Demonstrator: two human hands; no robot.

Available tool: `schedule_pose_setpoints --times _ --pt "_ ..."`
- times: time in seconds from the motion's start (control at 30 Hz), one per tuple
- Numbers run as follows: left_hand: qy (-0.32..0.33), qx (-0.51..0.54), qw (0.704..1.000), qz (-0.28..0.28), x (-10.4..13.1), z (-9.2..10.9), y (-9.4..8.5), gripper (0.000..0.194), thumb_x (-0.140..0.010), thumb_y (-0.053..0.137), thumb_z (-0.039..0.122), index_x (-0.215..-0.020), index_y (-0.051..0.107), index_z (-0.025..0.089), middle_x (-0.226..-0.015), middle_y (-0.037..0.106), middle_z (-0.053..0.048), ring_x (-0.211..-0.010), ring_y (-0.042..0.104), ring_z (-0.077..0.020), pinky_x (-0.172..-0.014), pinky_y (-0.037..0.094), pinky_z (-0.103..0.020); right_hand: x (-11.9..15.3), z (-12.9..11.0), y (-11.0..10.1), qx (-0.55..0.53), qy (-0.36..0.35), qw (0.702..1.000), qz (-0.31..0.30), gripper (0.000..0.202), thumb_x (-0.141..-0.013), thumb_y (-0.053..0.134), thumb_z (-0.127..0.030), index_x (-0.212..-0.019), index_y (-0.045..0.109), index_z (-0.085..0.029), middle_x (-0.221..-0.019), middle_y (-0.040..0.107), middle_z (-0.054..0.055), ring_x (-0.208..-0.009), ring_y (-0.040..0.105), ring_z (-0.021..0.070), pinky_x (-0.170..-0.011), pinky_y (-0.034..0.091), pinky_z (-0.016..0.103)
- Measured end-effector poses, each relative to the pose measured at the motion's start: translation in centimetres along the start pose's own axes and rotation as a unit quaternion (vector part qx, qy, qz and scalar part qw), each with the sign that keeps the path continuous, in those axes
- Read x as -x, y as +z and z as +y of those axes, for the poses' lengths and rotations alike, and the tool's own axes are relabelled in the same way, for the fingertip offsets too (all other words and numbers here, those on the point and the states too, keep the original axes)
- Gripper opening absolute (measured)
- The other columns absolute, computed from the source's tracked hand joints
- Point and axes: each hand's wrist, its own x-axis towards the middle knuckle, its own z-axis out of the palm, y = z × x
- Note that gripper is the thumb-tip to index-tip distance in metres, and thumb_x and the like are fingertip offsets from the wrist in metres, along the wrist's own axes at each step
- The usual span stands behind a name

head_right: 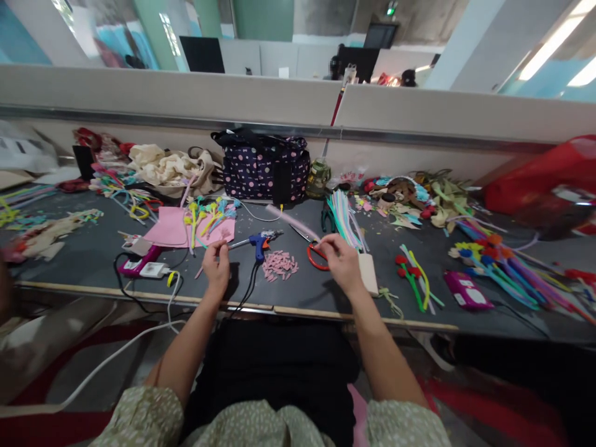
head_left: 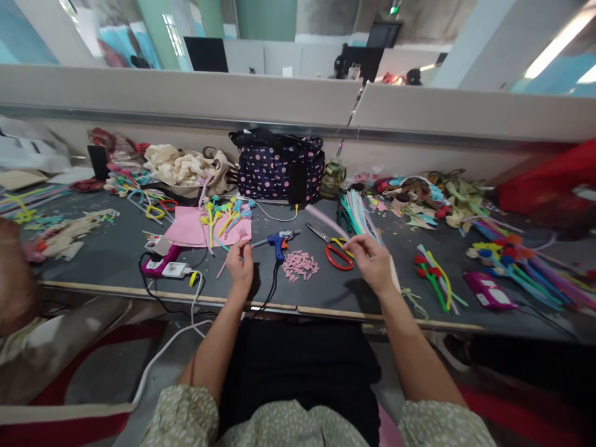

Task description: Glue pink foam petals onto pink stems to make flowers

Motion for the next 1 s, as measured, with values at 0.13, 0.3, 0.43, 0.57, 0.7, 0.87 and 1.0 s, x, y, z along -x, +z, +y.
schedule_pose_setpoints --times 0.13,0.3,0.43,0.57,0.7,0.87,1.0 --pt "-0.041 0.097 0.989 -0.105 1.4 4.8 -0.3 0.031 -0.089 0.051 0.044 -0.100 0.063 0.018 -0.085 0.066 -0.005 -0.081 0.061 -0.0172 -0.078 0.045 -0.030 3.4 -2.1 1.4 0.099 -0.143 0.984 -0.047 0.014 -0.093 0.050 -0.022 -0.092 0.064 -0.021 -0.085 0.068 0.006 -0.081 0.063 0.0195 -0.077 0.050 0.034" --pt "-0.160 0.240 0.859 -0.423 5.3 11.9 -2.9 0.040 -0.082 0.059 0.054 -0.083 0.066 0.015 -0.068 0.062 -0.002 -0.061 0.055 -0.0129 -0.063 0.043 -0.025 6.6 -6.2 1.7 0.152 -0.286 0.942 -0.093 0.020 -0.093 0.046 -0.012 -0.097 0.063 -0.021 -0.095 0.070 0.007 -0.093 0.062 0.0195 -0.082 0.050 0.033" --pt "-0.234 0.314 0.777 -0.493 8.8 15.3 -6.7 0.034 -0.079 0.067 0.048 -0.075 0.063 0.014 -0.067 0.061 -0.002 -0.057 0.051 -0.0095 -0.056 0.037 -0.021 9.8 -9.9 1.0 0.198 -0.338 0.915 -0.096 0.023 -0.094 0.044 -0.011 -0.096 0.064 -0.022 -0.099 0.070 0.007 -0.097 0.061 0.0183 -0.084 0.050 0.031" --pt "-0.288 0.360 0.738 -0.493 11.6 17.3 -9.9 0.032 -0.073 0.074 0.044 -0.078 0.065 0.014 -0.067 0.061 -0.003 -0.057 0.053 -0.0101 -0.057 0.040 -0.021 13.1 -13.2 -0.1 0.234 -0.368 0.896 -0.090 0.021 -0.094 0.046 -0.012 -0.095 0.065 -0.022 -0.102 0.070 0.006 -0.099 0.060 0.0184 -0.086 0.051 0.031" --pt "-0.315 0.394 0.713 -0.487 13.2 18.4 -11.3 0.023 -0.069 0.079 0.031 -0.075 0.064 0.014 -0.066 0.060 0.000 -0.058 0.055 -0.0093 -0.059 0.042 -0.021 15.6 -14.6 -0.7 0.239 -0.379 0.890 -0.082 0.022 -0.094 0.046 -0.015 -0.096 0.066 -0.024 -0.104 0.069 0.005 -0.101 0.061 0.0170 -0.092 0.051 0.033" --pt "-0.339 0.389 0.712 -0.477 13.8 18.3 -11.4 0.020 -0.068 0.080 0.025 -0.074 0.065 0.013 -0.065 0.062 -0.001 -0.057 0.056 -0.0082 -0.059 0.043 -0.020 17.1 -14.1 -1.0 0.207 -0.339 0.917 -0.024 0.028 -0.092 0.046 -0.010 -0.105 0.066 -0.024 -0.117 0.067 0.006 -0.112 0.060 0.0186 -0.104 0.045 0.041" --pt "-0.350 0.395 0.700 -0.481 14.0 17.8 -11.6 0.018 -0.070 0.078 0.025 -0.074 0.066 0.012 -0.062 0.062 -0.001 -0.054 0.055 -0.0076 -0.057 0.042 -0.020 17.4 -13.2 -1.2 0.205 -0.284 0.935 0.055 0.032 -0.090 0.053 -0.012 -0.116 0.063 -0.028 -0.126 0.063 0.007 -0.115 0.059 0.0213 -0.109 0.039 0.048"
